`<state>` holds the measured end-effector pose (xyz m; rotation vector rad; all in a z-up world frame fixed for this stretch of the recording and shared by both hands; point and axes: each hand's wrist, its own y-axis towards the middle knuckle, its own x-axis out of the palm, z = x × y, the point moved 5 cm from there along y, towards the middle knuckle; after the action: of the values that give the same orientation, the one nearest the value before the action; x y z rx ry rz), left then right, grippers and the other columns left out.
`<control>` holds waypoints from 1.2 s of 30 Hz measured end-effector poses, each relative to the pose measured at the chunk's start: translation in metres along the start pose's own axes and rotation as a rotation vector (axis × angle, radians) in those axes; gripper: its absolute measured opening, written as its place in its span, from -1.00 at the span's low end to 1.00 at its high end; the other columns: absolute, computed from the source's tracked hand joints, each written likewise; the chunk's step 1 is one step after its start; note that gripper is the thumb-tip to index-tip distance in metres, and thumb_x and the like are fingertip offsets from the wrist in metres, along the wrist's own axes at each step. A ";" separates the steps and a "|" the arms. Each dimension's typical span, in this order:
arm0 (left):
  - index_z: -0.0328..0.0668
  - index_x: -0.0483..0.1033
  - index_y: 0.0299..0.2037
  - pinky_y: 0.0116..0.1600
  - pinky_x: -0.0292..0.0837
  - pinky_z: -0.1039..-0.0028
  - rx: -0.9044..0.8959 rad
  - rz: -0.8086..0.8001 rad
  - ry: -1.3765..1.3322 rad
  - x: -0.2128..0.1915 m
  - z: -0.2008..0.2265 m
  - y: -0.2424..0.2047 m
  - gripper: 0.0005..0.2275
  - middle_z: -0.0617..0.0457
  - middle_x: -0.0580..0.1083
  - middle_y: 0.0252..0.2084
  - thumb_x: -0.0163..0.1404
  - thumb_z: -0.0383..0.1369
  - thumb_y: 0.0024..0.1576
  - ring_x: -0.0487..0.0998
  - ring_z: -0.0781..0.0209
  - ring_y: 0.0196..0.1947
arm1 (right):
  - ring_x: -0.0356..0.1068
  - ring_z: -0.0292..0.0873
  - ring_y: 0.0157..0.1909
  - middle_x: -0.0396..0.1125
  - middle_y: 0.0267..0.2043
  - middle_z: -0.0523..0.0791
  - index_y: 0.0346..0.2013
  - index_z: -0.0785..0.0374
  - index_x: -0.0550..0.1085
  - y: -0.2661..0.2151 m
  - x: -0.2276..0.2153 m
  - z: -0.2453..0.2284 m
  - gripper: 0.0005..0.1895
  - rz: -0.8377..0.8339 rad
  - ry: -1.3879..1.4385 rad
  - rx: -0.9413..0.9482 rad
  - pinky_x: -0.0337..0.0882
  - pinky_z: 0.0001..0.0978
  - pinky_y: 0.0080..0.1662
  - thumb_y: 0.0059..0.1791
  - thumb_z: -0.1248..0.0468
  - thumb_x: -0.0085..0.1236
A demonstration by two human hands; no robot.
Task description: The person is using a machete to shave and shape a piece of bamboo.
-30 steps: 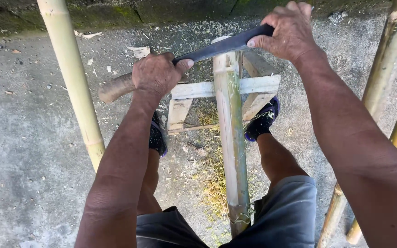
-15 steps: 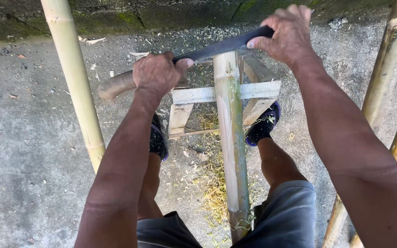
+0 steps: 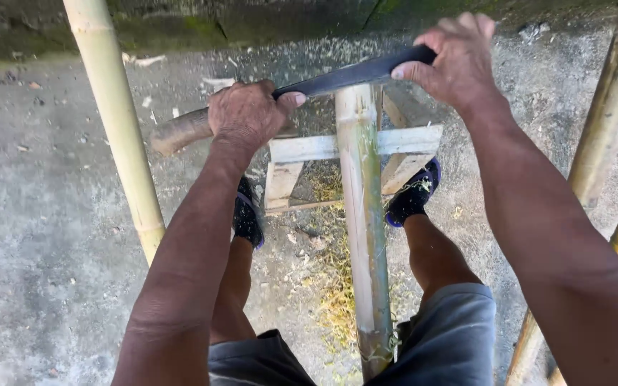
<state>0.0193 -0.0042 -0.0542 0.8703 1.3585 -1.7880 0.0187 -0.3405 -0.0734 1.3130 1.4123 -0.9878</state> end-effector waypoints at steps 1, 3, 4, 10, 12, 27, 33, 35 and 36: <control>0.07 0.62 -0.10 0.19 0.27 0.10 0.006 0.010 0.003 -0.006 0.002 0.002 -0.38 0.09 0.57 -0.37 -0.27 0.35 0.13 0.56 0.20 -0.12 | 0.14 0.03 0.12 0.41 -0.23 -0.18 -0.25 -0.02 0.65 0.004 0.002 0.006 -0.52 0.011 -0.002 0.002 -0.01 -0.04 0.30 -0.19 -0.28 0.35; 0.08 0.62 -0.10 0.16 0.29 0.09 0.019 0.056 0.031 -0.015 0.006 0.001 -0.39 0.06 0.57 -0.34 -0.25 0.35 0.14 0.55 0.15 -0.11 | 0.16 0.00 0.20 0.41 -0.12 -0.19 -0.17 -0.02 0.63 0.005 0.006 0.012 -0.46 0.072 0.121 -0.078 -0.01 -0.01 0.41 -0.13 -0.34 0.30; 0.08 0.62 -0.10 0.16 0.29 0.09 0.020 0.051 0.034 -0.012 0.007 -0.007 -0.39 0.06 0.57 -0.34 -0.25 0.35 0.14 0.55 0.15 -0.11 | 0.16 0.00 0.20 0.41 -0.12 -0.19 -0.17 -0.02 0.63 -0.005 0.001 0.003 -0.46 0.070 0.123 -0.074 -0.01 -0.01 0.41 -0.13 -0.34 0.30; 0.07 0.63 -0.21 0.02 0.37 0.11 0.074 0.052 0.084 -0.010 0.010 -0.025 -0.39 0.09 0.53 -0.47 -0.29 0.34 0.15 0.55 0.19 -0.26 | 0.17 0.00 0.20 0.42 -0.16 -0.16 -0.26 -0.02 0.63 -0.024 0.006 -0.003 -0.46 -0.080 0.102 0.036 -0.03 0.12 0.47 -0.16 -0.36 0.23; -0.06 0.53 -0.11 -0.25 0.56 0.15 -0.024 -0.095 0.183 -0.013 0.008 -0.024 -0.35 0.07 0.42 -0.50 -0.38 0.34 0.23 0.57 0.18 -0.46 | -0.04 0.24 0.29 0.34 0.09 -0.06 -0.28 -0.04 0.69 -0.014 -0.002 -0.011 -0.49 -0.064 0.113 0.065 -0.11 0.19 0.32 -0.25 -0.30 0.28; -0.01 0.60 -0.25 -0.18 0.44 0.19 -0.047 -0.071 0.239 -0.043 0.027 -0.025 -0.35 0.10 0.39 -0.58 -0.39 0.31 0.25 0.45 0.29 -0.44 | 0.11 0.04 0.19 0.36 -0.16 -0.11 -0.16 0.12 0.61 -0.003 0.018 0.007 -0.26 -0.008 0.343 0.007 0.07 0.01 0.31 -0.24 -0.43 0.27; 0.06 0.61 -0.38 -0.29 0.39 0.23 0.102 0.058 0.313 -0.020 0.023 -0.038 -0.40 0.13 0.45 -0.58 -0.37 0.28 0.18 0.42 0.31 -0.51 | 0.15 -0.01 0.19 0.40 -0.20 -0.16 -0.20 0.10 0.61 -0.046 0.029 0.001 -0.35 -0.099 0.381 0.088 -0.03 0.05 0.44 -0.27 -0.34 0.24; -0.01 0.61 -0.35 -0.31 0.47 0.27 0.007 -0.036 0.303 -0.040 0.034 -0.036 -0.37 0.11 0.48 -0.52 -0.38 0.29 0.24 0.48 0.31 -0.51 | 0.14 0.02 0.19 0.41 -0.18 -0.15 -0.19 0.09 0.61 -0.020 0.037 0.009 -0.39 -0.087 0.314 0.079 -0.06 0.11 0.40 -0.21 -0.32 0.24; -0.07 0.60 -0.32 -0.32 0.55 0.30 -0.094 -0.132 0.286 -0.046 0.036 -0.037 -0.34 0.09 0.50 -0.46 -0.39 0.29 0.29 0.53 0.31 -0.51 | 0.13 0.05 0.20 0.41 -0.15 -0.15 -0.19 0.09 0.62 -0.010 0.041 0.012 -0.43 -0.083 0.245 0.066 -0.08 0.18 0.36 -0.16 -0.30 0.24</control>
<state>0.0084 -0.0258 0.0105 1.0356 1.7034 -1.7290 0.0110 -0.3433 -0.1167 1.4738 1.6423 -0.9592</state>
